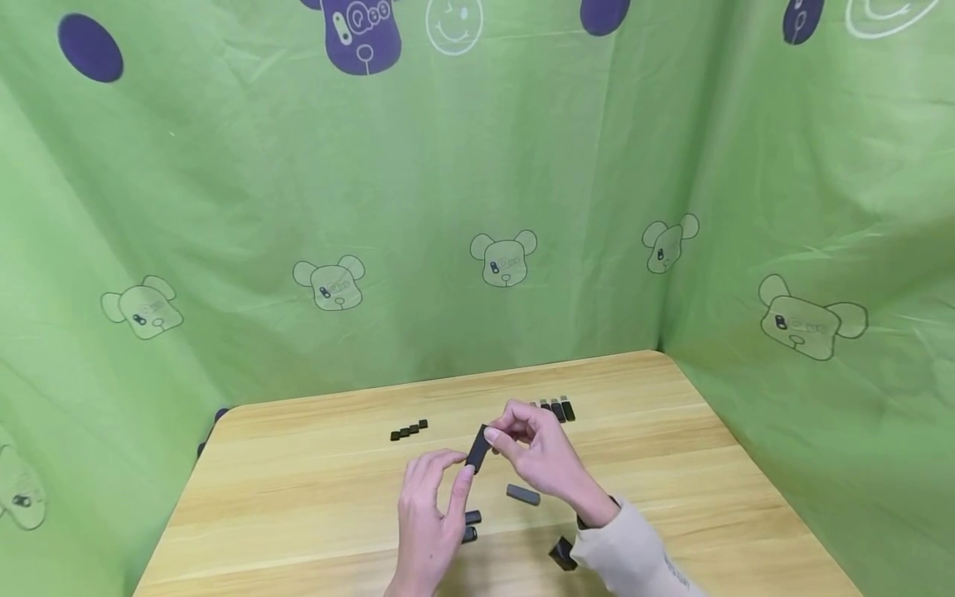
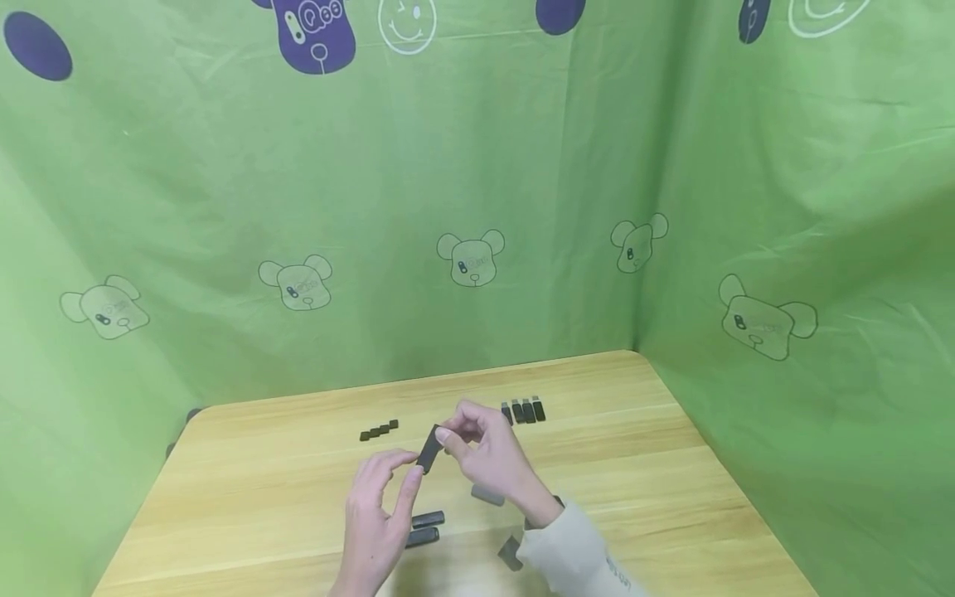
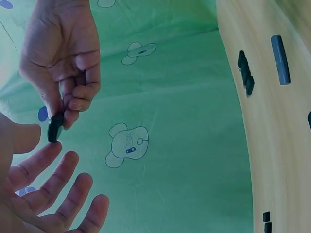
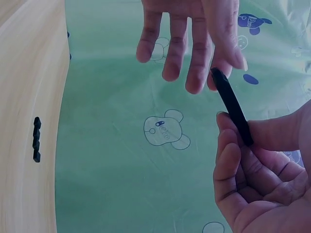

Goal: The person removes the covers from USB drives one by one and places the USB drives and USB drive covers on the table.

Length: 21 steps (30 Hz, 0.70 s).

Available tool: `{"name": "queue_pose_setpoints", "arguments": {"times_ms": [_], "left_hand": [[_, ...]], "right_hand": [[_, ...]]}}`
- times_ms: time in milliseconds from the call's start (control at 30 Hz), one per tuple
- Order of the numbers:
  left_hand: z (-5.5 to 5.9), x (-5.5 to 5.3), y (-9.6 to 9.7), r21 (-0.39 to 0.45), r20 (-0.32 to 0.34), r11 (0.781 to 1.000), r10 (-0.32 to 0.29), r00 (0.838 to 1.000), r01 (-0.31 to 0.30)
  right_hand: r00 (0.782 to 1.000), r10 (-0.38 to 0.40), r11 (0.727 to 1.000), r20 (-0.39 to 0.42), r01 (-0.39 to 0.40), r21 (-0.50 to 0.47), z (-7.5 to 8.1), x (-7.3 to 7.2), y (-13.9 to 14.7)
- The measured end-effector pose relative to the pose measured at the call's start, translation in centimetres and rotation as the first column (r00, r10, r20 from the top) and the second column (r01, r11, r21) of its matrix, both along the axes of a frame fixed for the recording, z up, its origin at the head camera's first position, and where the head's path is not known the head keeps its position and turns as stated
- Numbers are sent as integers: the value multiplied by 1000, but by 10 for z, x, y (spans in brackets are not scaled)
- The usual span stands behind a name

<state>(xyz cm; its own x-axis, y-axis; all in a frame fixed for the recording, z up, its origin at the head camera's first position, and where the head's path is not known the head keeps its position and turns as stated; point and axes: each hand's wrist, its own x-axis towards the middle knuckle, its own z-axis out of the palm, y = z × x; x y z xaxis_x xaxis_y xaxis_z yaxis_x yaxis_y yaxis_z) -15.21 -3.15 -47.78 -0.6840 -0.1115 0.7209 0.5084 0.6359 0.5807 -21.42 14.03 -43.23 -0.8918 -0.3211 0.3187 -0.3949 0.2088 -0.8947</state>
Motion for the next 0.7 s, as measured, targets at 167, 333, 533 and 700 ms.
{"name": "queue_pose_setpoints", "arguments": {"times_ms": [167, 333, 533, 700], "left_hand": [[1, 1, 0, 9, -15, 1000, -7, 1000, 7], [0, 1, -1, 26, -48, 999, -19, 999, 20], [-1, 0, -1, 42, -84, 998, -53, 995, 57], [-1, 1, 1, 39, -87, 996, -81, 993, 85]], "right_hand": [[1000, 10, 1000, -18, -10, -7, 2, 4, -1], [999, 14, 1000, -33, -14, -14, 1, 7, -2], [995, 54, 998, -79, -57, -34, 0, 11, -3], [992, 77, 996, -95, -81, -29, -2, 15, -6]]}}
